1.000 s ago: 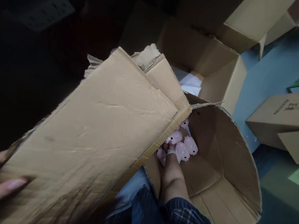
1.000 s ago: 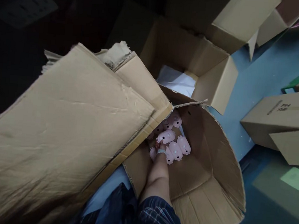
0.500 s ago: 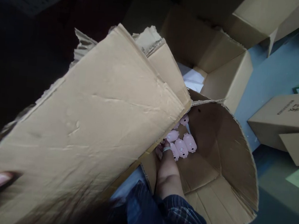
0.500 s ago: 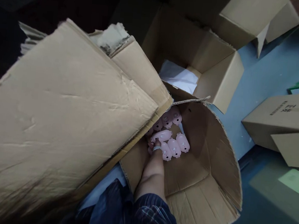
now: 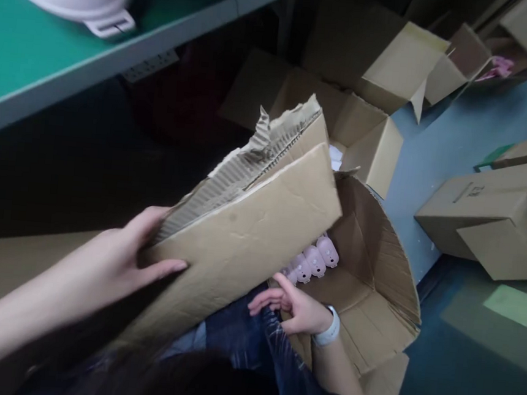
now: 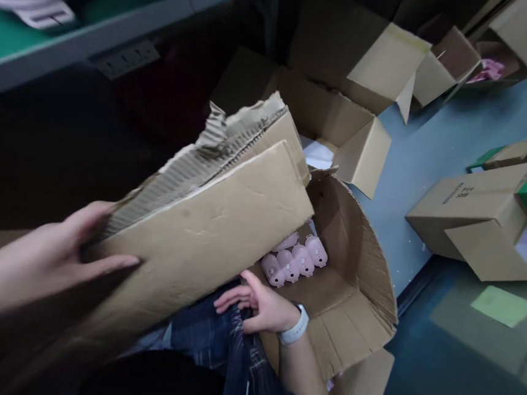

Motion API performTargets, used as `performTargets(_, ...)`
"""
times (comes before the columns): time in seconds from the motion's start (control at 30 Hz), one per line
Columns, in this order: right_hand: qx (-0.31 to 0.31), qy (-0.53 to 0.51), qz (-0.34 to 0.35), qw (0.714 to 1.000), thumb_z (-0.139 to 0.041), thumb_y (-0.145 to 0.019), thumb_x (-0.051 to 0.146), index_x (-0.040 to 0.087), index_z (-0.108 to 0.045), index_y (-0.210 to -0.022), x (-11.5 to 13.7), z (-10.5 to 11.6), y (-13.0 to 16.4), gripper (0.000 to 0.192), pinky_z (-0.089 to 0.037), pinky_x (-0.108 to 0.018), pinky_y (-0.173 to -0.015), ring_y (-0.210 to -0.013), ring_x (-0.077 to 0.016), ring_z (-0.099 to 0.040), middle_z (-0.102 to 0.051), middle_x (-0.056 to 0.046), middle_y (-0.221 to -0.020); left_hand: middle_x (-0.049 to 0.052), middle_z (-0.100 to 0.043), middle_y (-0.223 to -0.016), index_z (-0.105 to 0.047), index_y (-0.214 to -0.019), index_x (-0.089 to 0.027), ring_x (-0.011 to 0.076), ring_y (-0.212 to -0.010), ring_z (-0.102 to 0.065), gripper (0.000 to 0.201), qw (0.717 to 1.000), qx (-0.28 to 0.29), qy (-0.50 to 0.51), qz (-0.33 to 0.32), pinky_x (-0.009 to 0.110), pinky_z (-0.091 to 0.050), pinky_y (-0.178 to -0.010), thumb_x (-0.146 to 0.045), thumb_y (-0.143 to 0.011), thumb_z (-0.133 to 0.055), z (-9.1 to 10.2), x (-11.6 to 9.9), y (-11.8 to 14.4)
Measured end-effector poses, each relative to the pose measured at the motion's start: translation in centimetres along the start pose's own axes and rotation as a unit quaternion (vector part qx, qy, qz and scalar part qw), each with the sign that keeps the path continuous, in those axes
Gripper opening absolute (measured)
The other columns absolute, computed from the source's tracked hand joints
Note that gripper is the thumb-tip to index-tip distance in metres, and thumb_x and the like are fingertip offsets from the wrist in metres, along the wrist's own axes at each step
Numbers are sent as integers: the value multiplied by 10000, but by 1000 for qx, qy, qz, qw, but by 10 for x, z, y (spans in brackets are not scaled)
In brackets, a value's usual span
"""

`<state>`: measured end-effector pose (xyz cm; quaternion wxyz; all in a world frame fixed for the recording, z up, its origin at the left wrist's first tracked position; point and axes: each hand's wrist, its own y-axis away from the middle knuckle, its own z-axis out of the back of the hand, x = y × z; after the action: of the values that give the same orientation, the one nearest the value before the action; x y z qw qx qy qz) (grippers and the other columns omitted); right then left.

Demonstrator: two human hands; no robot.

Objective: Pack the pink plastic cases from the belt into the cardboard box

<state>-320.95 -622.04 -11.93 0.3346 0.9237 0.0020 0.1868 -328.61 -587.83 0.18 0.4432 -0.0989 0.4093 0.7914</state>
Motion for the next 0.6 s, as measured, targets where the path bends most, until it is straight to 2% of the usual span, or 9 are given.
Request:
performTargets(0.03, 19, 22, 60, 998, -1004, -589, 216, 220, -583, -1342, -10, -13, -2, 863, -585, -312, -825, -983, -207, -756, -769, -88, -1065, 10, -762, -1053, -486, -1395, -264, 277, -869, -754, 872, 1000, 20, 16, -11, 342, -605, -738, -783, -728, -696, 1, -6, -1)
performTargets(0.07, -8, 35, 131, 991, -1012, -588, 263, 255, -559, -1335, -19, -26, -6, 873, -577, -303, -812, -978, -203, -747, -755, -69, -1058, 18, -753, -1124, -475, -1424, -262, 277, -947, -750, 871, 998, 41, 35, -25, 332, -605, -785, -771, -750, -689, 2, -11, -1)
performTargets(0.13, -133, 35, 244, 960, -937, -713, 436, 246, -584, -1224, -33, -49, -16, 650, -573, -294, -720, -819, -175, -714, -718, -30, -944, 27, -718, -1225, -494, -1440, -254, 265, -1072, -716, 801, 993, 76, 79, -51, 304, -595, -856, -769, -838, -603, 5, -17, 2)
performTargets(0.2, -226, 47, 303, 925, -824, -821, 534, 229, -618, -1091, -39, -67, -26, 457, -565, -295, -656, -681, -144, -636, -686, -10, -866, 31, -682, -1292, -540, -1413, -240, 246, -1136, -673, 708, 986, 89, 127, -57, 290, -578, -927, -752, -926, -490, 11, -19, 9)
performTargets(0.3, -272, 94, 384, 877, -760, -880, 519, 218, -651, -1006, -32, -84, -26, 344, -587, -335, -816, -816, -167, -656, -720, -37, -941, 21, -660, -1326, -592, -1335, -245, 228, -1153, -636, 620, 975, 72, 205, -36, 296, -551, -1004, -714, -933, -538, 22, -17, 20)
performTargets(0.37, -282, 105, 436, 848, -764, -892, 448, 222, -665, -994, -19, -85, -16, 267, -564, -355, -936, -937, -179, -677, -741, -38, -967, 15, -701, -1199, -595, -1257, -250, 216, -1072, -653, 534, 963, 81, 257, -24, 298, -578, -933, -661, -917, -615, 27, -14, 21)
performTargets(0.43, -302, 87, 493, 811, -776, -886, 390, 236, -674, -1005, -2, -80, -2, 221, -553, -357, -968, -955, -169, -688, -749, -22, -967, 13, -720, -1087, -562, -1239, -250, 215, -1005, -671, 502, 953, 128, 272, -32, 291, -593, -837, -615, -908, -656, 25, -10, 15)
performTargets(0.53, -347, 52, 570, 743, -796, -853, 359, 266, -673, -1100, 29, -61, 13, 292, -521, -416, -1054, -1060, -179, -692, -751, -29, -1107, 73, -668, -1323, -451, -1433, -243, 270, -1173, -647, 699, 962, 186, 186, -70, 350, -576, -937, -577, -870, -697, -2, -4, -5)
performTargets(0.6, -366, 46, 582, 724, -811, -822, 356, 262, -673, -1105, 45, -45, 18, 329, -486, -470, -1110, -1148, -203, -676, -735, -51, -1201, 118, -595, -1443, -387, -1511, -214, 304, -1246, -617, 802, 972, 176, 137, -77, 386, -546, -1004, -554, -852, -692, -31, 0, -21)
